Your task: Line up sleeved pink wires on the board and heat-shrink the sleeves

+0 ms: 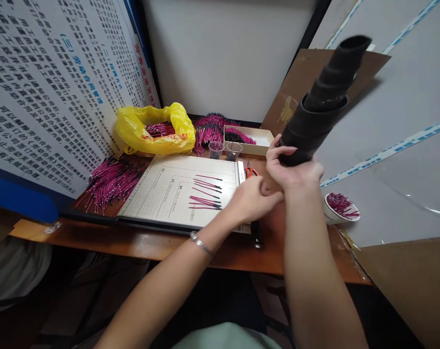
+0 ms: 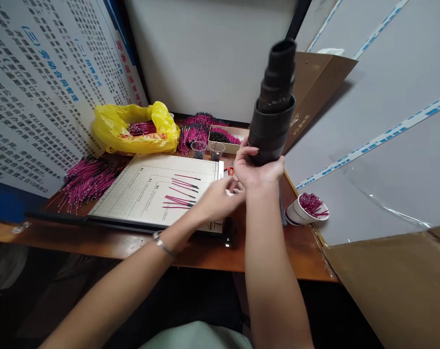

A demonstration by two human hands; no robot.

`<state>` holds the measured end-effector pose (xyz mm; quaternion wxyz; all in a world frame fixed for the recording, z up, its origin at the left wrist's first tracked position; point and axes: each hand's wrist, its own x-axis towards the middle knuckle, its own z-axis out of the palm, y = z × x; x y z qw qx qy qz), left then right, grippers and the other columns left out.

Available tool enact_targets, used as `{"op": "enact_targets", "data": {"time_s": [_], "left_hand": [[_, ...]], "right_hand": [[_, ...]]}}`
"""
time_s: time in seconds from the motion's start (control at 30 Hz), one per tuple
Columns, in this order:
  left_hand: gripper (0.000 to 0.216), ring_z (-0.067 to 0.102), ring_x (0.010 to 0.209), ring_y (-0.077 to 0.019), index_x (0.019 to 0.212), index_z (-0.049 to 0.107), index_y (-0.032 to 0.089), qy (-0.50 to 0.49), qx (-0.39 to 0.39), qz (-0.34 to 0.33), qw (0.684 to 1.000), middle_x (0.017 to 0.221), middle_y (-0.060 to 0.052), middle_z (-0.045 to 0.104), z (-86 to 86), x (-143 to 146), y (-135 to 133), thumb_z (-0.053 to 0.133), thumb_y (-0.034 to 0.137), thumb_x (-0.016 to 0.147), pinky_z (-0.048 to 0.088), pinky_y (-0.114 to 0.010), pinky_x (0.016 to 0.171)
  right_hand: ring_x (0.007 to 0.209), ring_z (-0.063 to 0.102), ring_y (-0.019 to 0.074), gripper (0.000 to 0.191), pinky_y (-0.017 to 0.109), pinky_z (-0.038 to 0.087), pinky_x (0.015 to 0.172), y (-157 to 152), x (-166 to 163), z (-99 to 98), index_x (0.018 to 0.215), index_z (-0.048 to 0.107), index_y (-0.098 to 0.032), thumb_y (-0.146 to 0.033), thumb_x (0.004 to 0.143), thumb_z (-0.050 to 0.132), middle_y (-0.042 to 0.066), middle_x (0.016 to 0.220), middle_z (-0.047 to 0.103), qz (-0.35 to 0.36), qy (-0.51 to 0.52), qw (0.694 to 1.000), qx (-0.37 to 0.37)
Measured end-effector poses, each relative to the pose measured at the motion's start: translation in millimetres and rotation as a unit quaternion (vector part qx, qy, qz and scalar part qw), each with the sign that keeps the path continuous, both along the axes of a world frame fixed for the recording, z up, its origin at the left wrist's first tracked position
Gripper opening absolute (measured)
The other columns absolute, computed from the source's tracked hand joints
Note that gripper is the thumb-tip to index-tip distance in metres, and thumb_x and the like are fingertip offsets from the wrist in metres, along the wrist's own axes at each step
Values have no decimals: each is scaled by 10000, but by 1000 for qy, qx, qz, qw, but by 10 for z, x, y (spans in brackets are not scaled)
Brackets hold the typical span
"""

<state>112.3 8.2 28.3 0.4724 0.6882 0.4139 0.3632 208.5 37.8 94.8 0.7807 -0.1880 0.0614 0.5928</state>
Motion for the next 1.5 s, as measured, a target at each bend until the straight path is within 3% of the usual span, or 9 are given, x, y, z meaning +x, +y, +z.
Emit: {"op": "enact_targets", "data": {"time_s": [0.1,0.23,0.43,0.7,0.83,1.0,1.1,1.37,1.5], "left_hand": [[598,290,579,-133,552,242,240,80,56,146,984,545,65,277,-33,-544,106,643,341,984,257,-307,618],[504,422,623,-163,569,331,240,179,108,238,949,581,35,403,-61,-1093,341,635,279,969,324,-310,671],[130,676,1094,-275,1012,744,174,299,126,146,935,1136,-114,775,-190,-1162,563,654,237,942,487,-377,1000],[214,713,980,-301,976,818,180,378,107,51,918,1022,-120,808,-208,-1202,576,609,198,935,532,-412,916],[204,709,986,-287,941,814,192,367,107,18,924,1026,-102,801,-210,-1297,388,616,243,945,522,-397,918],[341,678,1038,-290,999,802,189,339,118,3,934,1062,-104,779,-255,-1378,111,500,343,1034,491,-439,972],[335,665,1037,-281,1050,802,220,319,123,1,940,1068,-83,768,-288,-1417,-19,547,436,1028,475,-444,969],[214,650,962,-249,1015,810,254,230,119,36,965,999,-47,760,-403,-1476,-107,653,388,955,455,-401,889],[207,666,955,-239,965,802,244,211,108,47,970,979,-29,779,-415,-1448,-89,648,382,961,447,-385,878]], "right_hand": [[762,658,151,409,130,425,379,95,203,-180,1071,581,-195,-433,1035,251,67,847,603,-12,8,1000,-16],[660,645,140,328,144,402,347,179,371,-382,1060,552,-191,-356,1017,272,45,798,599,-7,21,999,-35],[648,646,147,359,145,361,335,207,357,-573,1011,531,-209,-422,1017,242,41,766,595,1,10,999,-38],[467,422,87,523,178,334,363,161,349,-643,997,545,-221,-557,1039,146,28,758,600,1,-36,999,-33],[483,354,79,491,210,334,409,-86,234,-643,964,604,-217,-682,959,444,30,791,648,37,-116,993,-1],[516,427,74,543,232,375,490,-237,-64,-518,917,656,-220,-680,699,845,-12,750,664,170,-527,829,78],[647,552,96,473,236,457,575,-80,-191,-354,880,679,-174,-567,720,889,22,792,713,269,-705,645,126],[748,630,121,182,271,457,694,378,-316,-52,1013,774,-148,-302,927,730,24,878,738,389,-848,312,180],[765,632,118,221,266,436,688,414,-236,-95,1050,786,-166,-351,946,725,19,937,762,428,-861,212,172]]}}
